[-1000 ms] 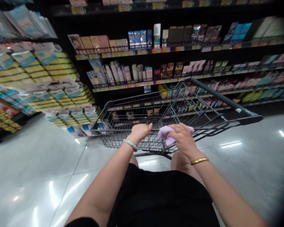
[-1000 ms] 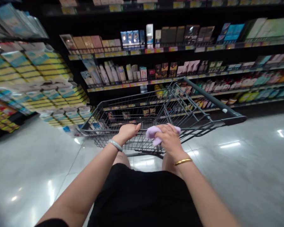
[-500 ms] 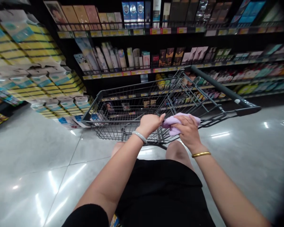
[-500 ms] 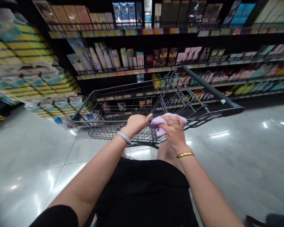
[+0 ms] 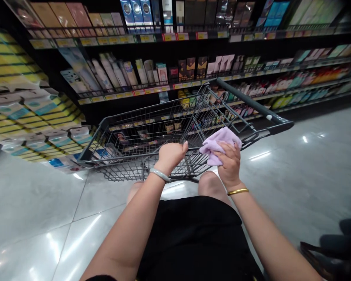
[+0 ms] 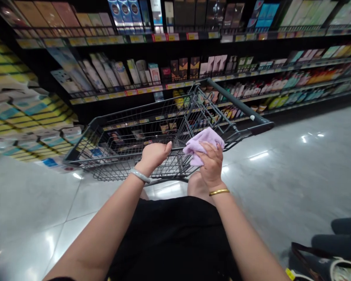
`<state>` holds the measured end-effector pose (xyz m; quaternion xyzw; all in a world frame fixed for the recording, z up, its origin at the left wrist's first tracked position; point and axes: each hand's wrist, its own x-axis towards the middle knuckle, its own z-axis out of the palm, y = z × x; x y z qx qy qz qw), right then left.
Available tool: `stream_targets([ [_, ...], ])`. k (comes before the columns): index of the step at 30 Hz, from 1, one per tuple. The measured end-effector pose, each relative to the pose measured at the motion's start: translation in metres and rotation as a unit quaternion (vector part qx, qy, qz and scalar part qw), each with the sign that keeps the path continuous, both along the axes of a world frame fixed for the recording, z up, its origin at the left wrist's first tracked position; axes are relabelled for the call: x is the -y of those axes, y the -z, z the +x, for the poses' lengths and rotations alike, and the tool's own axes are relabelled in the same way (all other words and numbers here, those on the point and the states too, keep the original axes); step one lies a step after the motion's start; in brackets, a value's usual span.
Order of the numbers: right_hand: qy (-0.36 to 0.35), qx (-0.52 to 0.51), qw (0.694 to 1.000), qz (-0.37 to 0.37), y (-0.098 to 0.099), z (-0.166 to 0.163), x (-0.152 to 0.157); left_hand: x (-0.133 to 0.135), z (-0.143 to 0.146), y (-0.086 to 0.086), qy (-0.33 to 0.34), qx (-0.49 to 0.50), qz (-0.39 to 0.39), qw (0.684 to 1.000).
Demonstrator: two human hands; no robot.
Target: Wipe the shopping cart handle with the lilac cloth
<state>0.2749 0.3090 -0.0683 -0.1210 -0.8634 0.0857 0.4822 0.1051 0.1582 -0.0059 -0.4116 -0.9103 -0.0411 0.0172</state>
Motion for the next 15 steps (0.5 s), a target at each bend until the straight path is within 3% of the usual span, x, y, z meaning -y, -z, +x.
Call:
stream_targets([
  [7, -0.021, 0.065, 0.997, -0.038, 0.032, 0.0, 0.026, -0.004, 0.001, -0.003, -0.015, 0.006, -0.018, 1.0],
  [15, -0.006, 0.037, 0.997, -0.065, 0.008, 0.0, 0.021, -0.005, 0.001, -0.002, -0.014, -0.001, -0.021, 1.0],
])
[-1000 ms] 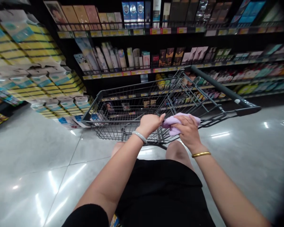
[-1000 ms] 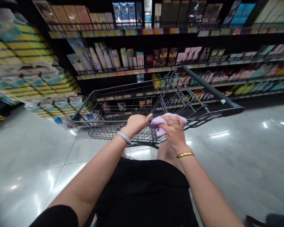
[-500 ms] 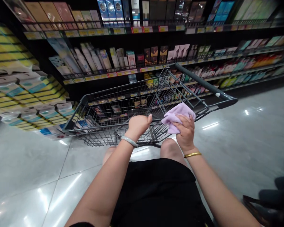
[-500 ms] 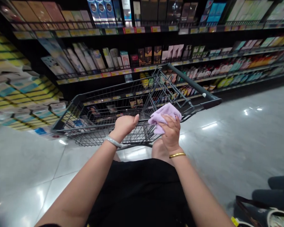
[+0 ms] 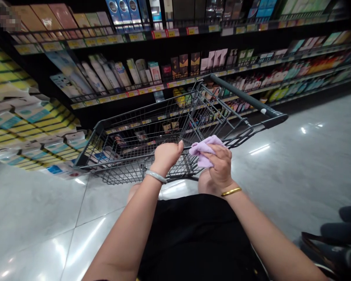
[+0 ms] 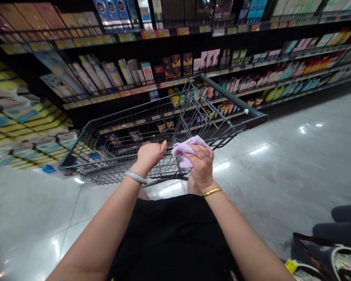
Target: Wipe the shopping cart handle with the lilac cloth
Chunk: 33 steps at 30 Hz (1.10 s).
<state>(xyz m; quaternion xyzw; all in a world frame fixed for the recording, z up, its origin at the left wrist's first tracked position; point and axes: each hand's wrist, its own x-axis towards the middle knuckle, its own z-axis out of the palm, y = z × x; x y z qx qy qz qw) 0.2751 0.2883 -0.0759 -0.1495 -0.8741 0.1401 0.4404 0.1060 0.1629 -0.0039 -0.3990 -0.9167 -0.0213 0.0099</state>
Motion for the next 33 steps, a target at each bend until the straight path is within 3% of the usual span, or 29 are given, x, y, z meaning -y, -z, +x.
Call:
stream_targets([
  [6, -0.057, 0.064, 0.996, -0.017, 0.028, 0.0, 0.007, 0.001, 0.001, -0.001, 0.0, -0.007, -0.001, 1.0],
  [8, -0.056, 0.032, 0.997, -0.032, 0.022, 0.006, 0.002, 0.001, 0.001, -0.001, 0.002, -0.003, -0.004, 1.0],
  [13, 0.03, -0.065, 0.997, -0.007, -0.009, 0.016, -0.018, 0.002, 0.001, -0.001, 0.007, -0.006, -0.002, 1.0],
  [19, -0.021, 0.0, 1.0, 0.019, -0.001, 0.018, -0.019, 0.002, 0.001, -0.002, 0.004, -0.001, -0.011, 1.0],
  [26, 0.085, -0.111, 0.99, 0.014, -0.03, 0.028, -0.041, 0.003, 0.0, -0.002, 0.0, 0.002, -0.008, 1.0],
  [31, 0.01, -0.012, 0.998, 0.055, -0.027, 0.029, -0.036, 0.003, -0.002, -0.002, 0.003, 0.003, 0.0, 1.0],
  [33, 0.02, -0.036, 0.997, 0.059, -0.031, 0.033, -0.039, 0.004, -0.003, -0.001, 0.001, 0.005, 0.001, 1.0],
])
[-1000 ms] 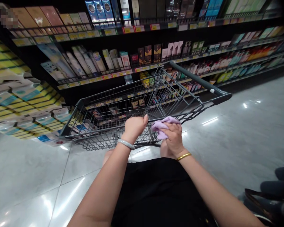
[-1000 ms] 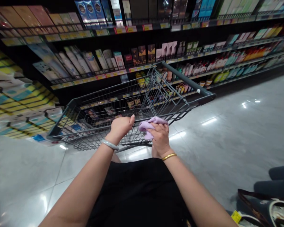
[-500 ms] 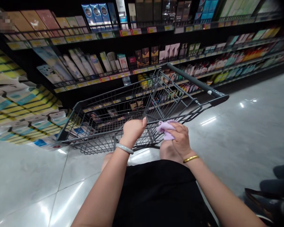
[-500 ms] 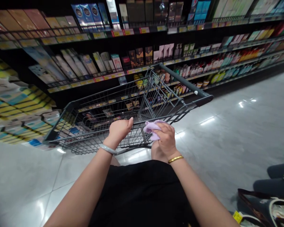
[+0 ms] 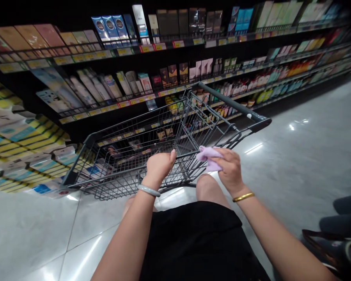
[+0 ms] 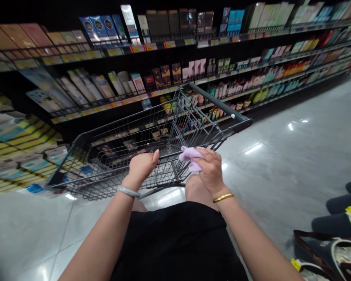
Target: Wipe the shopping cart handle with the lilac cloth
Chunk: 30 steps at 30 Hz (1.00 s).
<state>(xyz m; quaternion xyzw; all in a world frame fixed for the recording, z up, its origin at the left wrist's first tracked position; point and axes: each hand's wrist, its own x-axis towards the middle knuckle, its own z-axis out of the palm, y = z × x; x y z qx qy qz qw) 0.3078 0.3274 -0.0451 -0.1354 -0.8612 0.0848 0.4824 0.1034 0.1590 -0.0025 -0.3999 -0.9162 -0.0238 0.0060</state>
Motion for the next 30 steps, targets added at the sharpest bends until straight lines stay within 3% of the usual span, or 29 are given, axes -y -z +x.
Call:
stream_targets([
  [4, 0.08, -0.114, 0.99, 0.002, -0.018, 0.004, -0.016, 0.002, -0.002, -0.002, -0.006, 0.003, -0.005, 1.0],
  [11, 0.011, -0.031, 0.999, 0.035, -0.005, 0.003, -0.013, 0.004, -0.004, -0.008, -0.017, 0.026, -0.024, 0.999],
  [15, 0.056, -0.112, 0.992, 0.006, -0.012, 0.01, -0.022, 0.007, -0.006, -0.009, -0.011, 0.028, -0.03, 0.999],
  [18, 0.059, -0.108, 0.992, 0.005, -0.014, 0.008, -0.022, 0.008, -0.007, -0.01, -0.001, 0.018, -0.04, 0.999],
  [23, -0.004, -0.033, 0.999, 0.006, 0.003, -0.003, -0.004, -0.001, 0.003, -0.015, 0.068, -0.063, -0.029, 0.995],
  [28, 0.028, -0.106, 0.993, -0.041, 0.003, -0.011, -0.009, -0.029, 0.029, -0.015, 0.164, -0.067, 0.028, 0.984],
  [30, 0.034, -0.106, 0.992, -0.051, 0.01, -0.016, -0.009, -0.04, 0.038, -0.011, 0.173, -0.065, 0.043, 0.982],
])
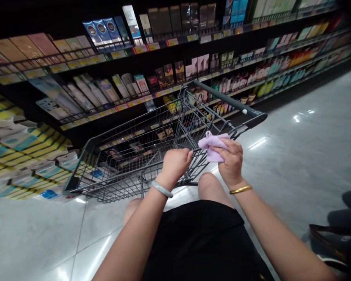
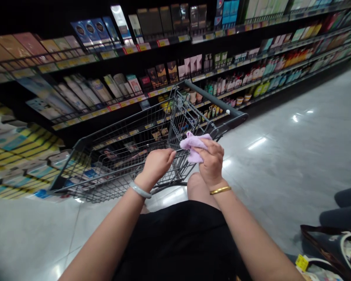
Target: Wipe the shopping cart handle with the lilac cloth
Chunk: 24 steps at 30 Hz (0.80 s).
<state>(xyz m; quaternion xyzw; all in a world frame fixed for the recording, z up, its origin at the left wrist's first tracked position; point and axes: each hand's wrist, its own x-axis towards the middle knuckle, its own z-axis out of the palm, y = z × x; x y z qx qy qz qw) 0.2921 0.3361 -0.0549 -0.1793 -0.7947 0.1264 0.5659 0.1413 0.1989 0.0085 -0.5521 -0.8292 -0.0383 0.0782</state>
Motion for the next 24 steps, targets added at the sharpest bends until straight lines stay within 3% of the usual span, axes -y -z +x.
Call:
stream_targets([
  [6, -0.084, 0.063, 0.994, -0.029, 0.038, -0.004, 0.021, -0.01, 0.001, 0.011, -0.017, -0.012, 0.01, 1.0],
  [12, -0.022, -0.014, 0.998, -0.063, 0.024, -0.004, 0.013, -0.01, -0.002, 0.013, -0.02, -0.026, 0.005, 0.999],
  [19, -0.089, 0.097, 0.99, -0.052, 0.065, -0.019, 0.037, -0.011, 0.0, 0.013, -0.027, -0.022, 0.009, 0.999],
  [24, -0.084, 0.054, 0.993, -0.063, 0.06, -0.019, 0.041, -0.008, 0.002, 0.012, -0.029, -0.01, 0.005, 1.0],
])
